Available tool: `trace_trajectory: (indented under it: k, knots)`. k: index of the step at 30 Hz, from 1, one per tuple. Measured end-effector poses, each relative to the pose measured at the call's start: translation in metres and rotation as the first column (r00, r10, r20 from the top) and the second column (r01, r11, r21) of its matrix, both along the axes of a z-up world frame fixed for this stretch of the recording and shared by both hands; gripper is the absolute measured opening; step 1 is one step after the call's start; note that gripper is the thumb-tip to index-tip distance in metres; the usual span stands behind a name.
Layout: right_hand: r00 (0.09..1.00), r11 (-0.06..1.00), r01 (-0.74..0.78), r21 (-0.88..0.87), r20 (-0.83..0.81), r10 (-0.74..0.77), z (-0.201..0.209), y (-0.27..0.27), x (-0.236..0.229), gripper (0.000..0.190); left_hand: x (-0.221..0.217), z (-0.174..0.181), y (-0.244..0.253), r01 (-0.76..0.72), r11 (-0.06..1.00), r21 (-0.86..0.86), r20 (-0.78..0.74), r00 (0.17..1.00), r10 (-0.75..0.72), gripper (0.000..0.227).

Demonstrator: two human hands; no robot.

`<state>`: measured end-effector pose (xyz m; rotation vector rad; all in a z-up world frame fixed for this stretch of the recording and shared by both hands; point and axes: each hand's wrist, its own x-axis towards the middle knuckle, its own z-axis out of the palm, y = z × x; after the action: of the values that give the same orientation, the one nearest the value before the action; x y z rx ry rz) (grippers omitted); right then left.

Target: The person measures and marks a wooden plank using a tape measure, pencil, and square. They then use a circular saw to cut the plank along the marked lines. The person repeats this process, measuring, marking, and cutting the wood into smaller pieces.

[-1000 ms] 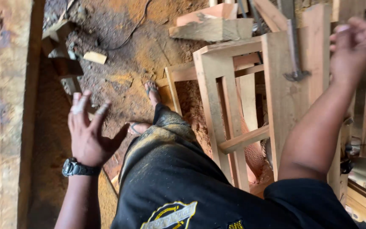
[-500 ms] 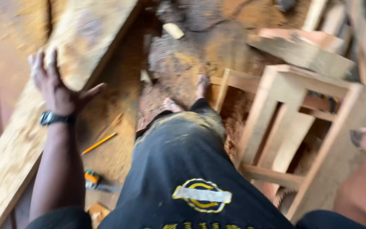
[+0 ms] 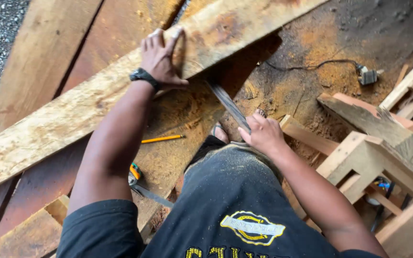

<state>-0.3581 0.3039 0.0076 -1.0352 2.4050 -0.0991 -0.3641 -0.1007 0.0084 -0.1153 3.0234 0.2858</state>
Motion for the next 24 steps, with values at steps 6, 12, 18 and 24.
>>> trace_trajectory:
  k: [6,12,18,24]
  knots:
    - [0.963,0.972,-0.021,-0.236,-0.267,-0.045,-0.038,-0.017,0.011,0.034,-0.003,0.031,0.005,-0.059,0.994,0.093,0.096,0.994,0.050,0.152]
    - [0.956,0.968,0.074,-0.240,-0.258,-0.137,-0.014,-0.073,-0.002,0.045,-0.005,0.070,-0.020,-0.066,0.980,0.190,0.179,0.983,0.032,0.156]
    - [0.998,0.998,-0.059,-0.038,-0.016,0.058,-0.065,-0.109,-0.004,0.045,-0.004,0.066,-0.022,-0.049,0.974,0.219,0.119,0.993,0.024,0.153]
    - [0.978,0.979,0.186,-0.084,0.114,-0.176,-0.012,-0.154,-0.010,0.046,-0.004,0.047,-0.003,-0.046,0.993,0.112,0.133,0.991,0.031,0.149]
